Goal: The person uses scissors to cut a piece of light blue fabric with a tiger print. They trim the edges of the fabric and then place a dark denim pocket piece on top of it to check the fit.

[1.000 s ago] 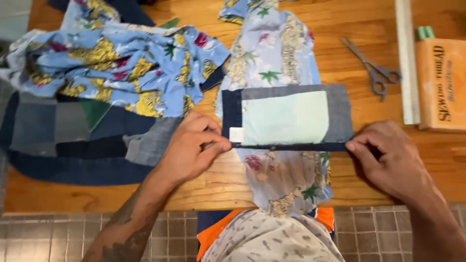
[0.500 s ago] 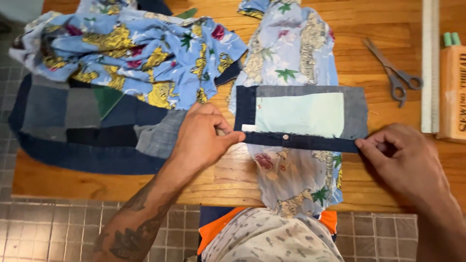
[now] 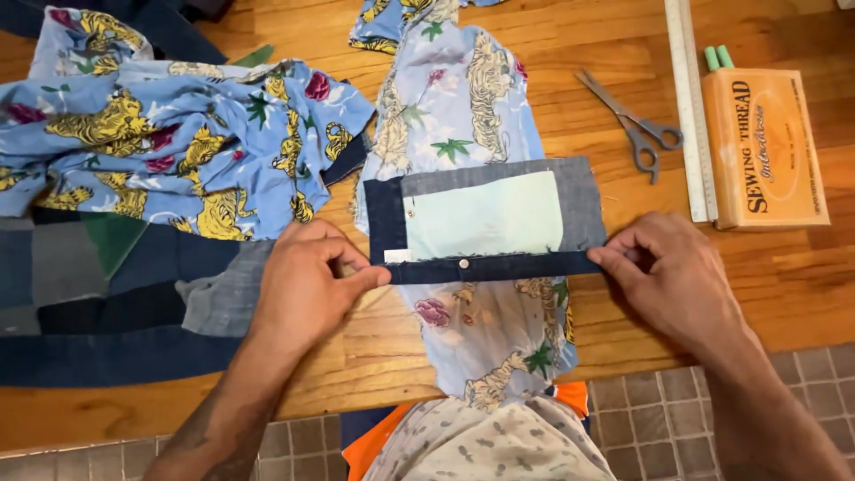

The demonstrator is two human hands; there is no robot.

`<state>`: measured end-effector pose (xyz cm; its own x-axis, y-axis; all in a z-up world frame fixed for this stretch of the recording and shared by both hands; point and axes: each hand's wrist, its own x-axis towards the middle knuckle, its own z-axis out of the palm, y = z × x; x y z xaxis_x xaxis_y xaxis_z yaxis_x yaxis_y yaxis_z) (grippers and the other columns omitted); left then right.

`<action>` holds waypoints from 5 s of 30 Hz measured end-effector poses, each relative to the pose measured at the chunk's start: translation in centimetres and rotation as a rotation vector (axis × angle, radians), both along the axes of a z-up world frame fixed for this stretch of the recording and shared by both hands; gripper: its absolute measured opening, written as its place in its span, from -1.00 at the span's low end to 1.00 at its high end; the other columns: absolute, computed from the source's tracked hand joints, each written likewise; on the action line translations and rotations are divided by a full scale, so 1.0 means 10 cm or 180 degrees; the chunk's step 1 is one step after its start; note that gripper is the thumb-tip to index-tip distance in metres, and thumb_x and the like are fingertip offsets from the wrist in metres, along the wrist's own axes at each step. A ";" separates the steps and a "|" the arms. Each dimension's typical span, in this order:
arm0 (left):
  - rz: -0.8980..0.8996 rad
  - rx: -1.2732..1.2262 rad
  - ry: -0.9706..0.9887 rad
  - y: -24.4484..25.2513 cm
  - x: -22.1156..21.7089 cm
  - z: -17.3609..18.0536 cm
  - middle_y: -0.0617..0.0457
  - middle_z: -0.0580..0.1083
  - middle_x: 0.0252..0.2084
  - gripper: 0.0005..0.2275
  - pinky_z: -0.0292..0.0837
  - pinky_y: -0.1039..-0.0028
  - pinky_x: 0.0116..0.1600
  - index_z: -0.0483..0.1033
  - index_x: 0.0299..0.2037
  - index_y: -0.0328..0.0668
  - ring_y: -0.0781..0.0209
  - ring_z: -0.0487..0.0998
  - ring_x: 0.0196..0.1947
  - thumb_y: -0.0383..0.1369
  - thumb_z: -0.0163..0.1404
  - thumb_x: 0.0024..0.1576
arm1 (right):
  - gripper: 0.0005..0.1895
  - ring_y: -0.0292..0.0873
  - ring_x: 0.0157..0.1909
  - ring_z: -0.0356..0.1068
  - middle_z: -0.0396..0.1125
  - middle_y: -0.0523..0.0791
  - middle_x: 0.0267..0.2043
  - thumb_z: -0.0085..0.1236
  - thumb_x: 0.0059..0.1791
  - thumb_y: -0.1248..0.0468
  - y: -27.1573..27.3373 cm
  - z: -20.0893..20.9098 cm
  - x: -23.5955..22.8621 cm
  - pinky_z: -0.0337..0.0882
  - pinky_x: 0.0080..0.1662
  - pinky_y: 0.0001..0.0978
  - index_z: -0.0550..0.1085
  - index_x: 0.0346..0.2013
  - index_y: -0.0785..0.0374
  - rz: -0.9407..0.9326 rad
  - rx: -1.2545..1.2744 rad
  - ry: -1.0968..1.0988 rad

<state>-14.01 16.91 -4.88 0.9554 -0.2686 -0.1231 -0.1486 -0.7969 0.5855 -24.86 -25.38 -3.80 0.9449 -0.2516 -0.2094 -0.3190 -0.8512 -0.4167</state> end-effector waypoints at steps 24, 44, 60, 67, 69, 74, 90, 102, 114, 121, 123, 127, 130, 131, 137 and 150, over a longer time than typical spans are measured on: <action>-0.0324 0.0263 0.0410 -0.02 0.10 0.12 0.35 0.64 -0.36 -0.74 0.38 0.37 0.03 0.88 -0.45 0.24 0.22 0.45 0.00 0.04 0.63 -0.08 | -0.68 -0.11 0.02 0.43 0.58 -0.19 -0.13 0.47 0.09 -0.08 -0.05 -0.09 -0.08 0.38 0.18 -0.08 0.65 -0.29 0.06 0.0223 0.0007 -0.0323; -0.0981 -0.0690 -0.1135 0.07 -0.24 0.03 0.11 0.59 -0.14 -0.82 0.40 0.23 0.07 0.86 -0.18 0.02 0.09 0.52 -0.02 -0.20 0.51 0.11 | -0.75 -0.14 0.11 0.53 0.60 -0.14 0.05 0.45 0.05 -0.01 -0.22 -0.17 -0.22 0.51 0.24 -0.04 0.69 -0.18 0.07 0.0739 0.0237 -0.0879; -0.1948 -0.0458 -0.1726 -0.21 -0.52 -0.12 0.08 0.63 0.38 -0.86 0.36 -0.15 0.58 0.80 0.05 0.06 -0.19 0.50 0.55 -0.22 0.29 0.38 | -0.69 0.00 0.35 0.52 0.59 -0.12 0.29 0.43 0.12 0.18 0.53 -0.08 -0.13 0.51 0.26 0.01 0.73 0.15 0.09 0.2590 -0.0060 -0.2315; -0.1980 -0.0336 -0.1878 -0.31 -0.51 -0.04 0.03 0.65 0.28 -0.79 0.40 -0.10 0.56 0.75 0.09 -0.03 -0.18 0.54 0.50 -0.25 0.37 0.31 | -0.77 0.09 0.21 0.58 0.60 -0.07 0.15 0.53 0.09 0.18 0.70 0.08 -0.02 0.47 0.13 0.01 0.72 -0.04 0.21 0.2744 0.0059 -0.2313; -0.2029 -0.0377 -0.1918 -0.37 -0.50 -0.02 -0.02 0.66 0.25 -0.76 0.41 -0.09 0.58 0.74 0.10 -0.09 -0.19 0.55 0.49 -0.29 0.41 0.28 | -0.70 0.07 0.23 0.58 0.60 -0.07 0.16 0.58 0.06 0.18 0.74 0.06 0.02 0.47 0.15 -0.02 0.70 0.02 0.20 0.2774 0.0057 -0.2268; -0.1998 -0.0624 -0.1986 -0.50 -0.38 0.17 -0.05 0.73 0.00 -0.95 0.62 0.05 0.37 0.69 -0.13 -0.24 -0.15 0.73 0.18 -0.44 0.22 0.37 | -0.64 0.03 0.16 0.54 0.60 -0.14 0.10 0.48 0.13 0.03 0.87 0.05 0.11 0.42 0.09 -0.01 0.69 0.11 0.13 0.2745 -0.0020 -0.2136; -0.1216 -0.1352 0.0507 -0.23 0.38 0.46 -0.25 0.81 -0.06 -0.49 0.64 -0.01 0.24 0.78 0.22 -0.09 -0.28 0.82 0.05 -0.29 0.57 0.03 | -0.93 -0.11 -0.11 0.72 0.71 -0.10 -0.27 0.45 0.11 0.25 0.85 0.08 0.49 0.63 -0.02 -0.15 0.80 -0.13 0.02 0.0939 0.1514 -0.1176; -0.1663 -0.1828 -0.1399 -0.54 0.45 2.17 0.26 0.37 -0.26 -0.77 0.25 0.52 -0.19 0.59 -0.11 -0.17 0.44 0.35 -0.23 -0.26 0.10 0.59 | -0.83 -0.38 -0.41 0.24 0.46 -0.17 -0.33 0.44 0.22 0.33 0.90 1.27 -0.13 0.25 -0.39 -0.56 0.69 0.09 0.34 0.0111 0.1531 -0.2267; -0.2478 -0.0255 -0.0557 -1.44 1.48 0.37 0.11 0.71 -0.30 -0.77 0.40 0.20 -0.02 0.66 -0.20 0.04 0.11 0.67 -0.24 -0.07 0.19 0.39 | -0.42 -0.39 -0.51 0.15 0.23 -0.36 -0.47 0.36 0.07 0.29 1.12 0.10 -0.41 0.31 -0.33 -0.42 0.57 0.42 0.09 -0.0805 0.1629 -0.1222; -0.2211 -0.0086 -0.0086 -1.44 1.41 0.70 0.21 0.58 -0.41 -0.73 0.35 0.28 -0.12 0.61 -0.30 0.06 0.27 0.52 -0.31 -0.11 0.16 0.45 | -0.46 -0.32 -0.52 0.31 0.45 -0.32 -0.43 0.36 0.08 0.20 1.03 0.38 -0.58 0.38 -0.32 -0.36 0.59 0.39 -0.12 -0.0899 0.1669 -0.0665; -0.2329 -0.0183 -0.0213 -1.47 1.43 0.75 0.22 0.51 -0.45 -0.68 0.32 0.27 -0.16 0.54 -0.35 0.03 0.27 0.47 -0.34 -0.13 0.14 0.48 | -0.44 -0.37 -0.55 0.31 0.47 -0.26 -0.39 0.38 0.09 0.26 1.03 0.41 -0.61 0.30 -0.47 -0.42 0.57 0.41 -0.08 -0.0956 0.1936 -0.0872; -0.2240 0.0044 -0.0189 -1.61 1.51 0.55 0.15 0.69 -0.32 -0.80 0.42 0.20 -0.09 0.72 -0.18 0.06 0.14 0.63 -0.24 -0.11 0.17 0.41 | -0.43 -0.32 -0.48 0.33 0.50 -0.28 -0.42 0.43 0.06 0.26 0.94 0.16 -0.51 0.42 -0.35 -0.38 0.59 0.39 -0.06 -0.0912 0.1819 -0.0638; -0.2241 -0.0063 -0.0274 -1.58 1.62 0.22 0.10 0.70 -0.30 -0.79 0.40 0.18 -0.10 0.70 -0.19 0.03 0.10 0.66 -0.24 -0.11 0.17 0.41 | -0.43 -0.30 -0.52 0.39 0.54 -0.35 -0.39 0.46 0.04 0.18 0.93 -0.11 -0.51 0.49 -0.30 -0.33 0.56 0.36 -0.16 -0.0814 0.1502 -0.0498; -0.2306 -0.0260 -0.0386 -1.59 1.66 0.08 0.07 0.68 -0.33 -0.75 0.37 0.20 -0.11 0.66 -0.24 -0.01 0.12 0.65 -0.27 -0.11 0.18 0.42 | -0.44 -0.31 -0.53 0.46 0.59 -0.40 -0.37 0.48 0.03 0.12 0.92 -0.19 -0.53 0.54 -0.27 -0.33 0.55 0.32 -0.22 -0.0785 0.1238 -0.0563; -0.1751 -0.0174 -0.0482 -1.55 1.57 -0.02 0.17 0.64 -0.38 -0.75 0.34 0.14 -0.15 0.67 -0.24 0.17 0.08 0.63 -0.33 0.03 0.22 0.35 | -0.51 -0.36 -0.58 0.41 0.51 -0.50 -0.48 0.50 0.00 0.09 1.01 -0.37 -0.59 0.49 -0.29 -0.31 0.57 0.21 -0.20 -0.0619 0.0868 -0.1149; -0.1673 -0.0192 -0.0568 -1.58 1.58 -0.08 0.18 0.68 -0.35 -0.74 0.41 0.07 -0.15 0.72 -0.20 0.24 -0.01 0.68 -0.31 0.10 0.20 0.32 | -0.54 -0.38 -0.62 0.26 0.44 -0.46 -0.48 0.48 0.04 0.16 1.05 -0.49 -0.61 0.40 -0.37 -0.35 0.56 0.22 -0.04 -0.0466 0.0633 -0.1655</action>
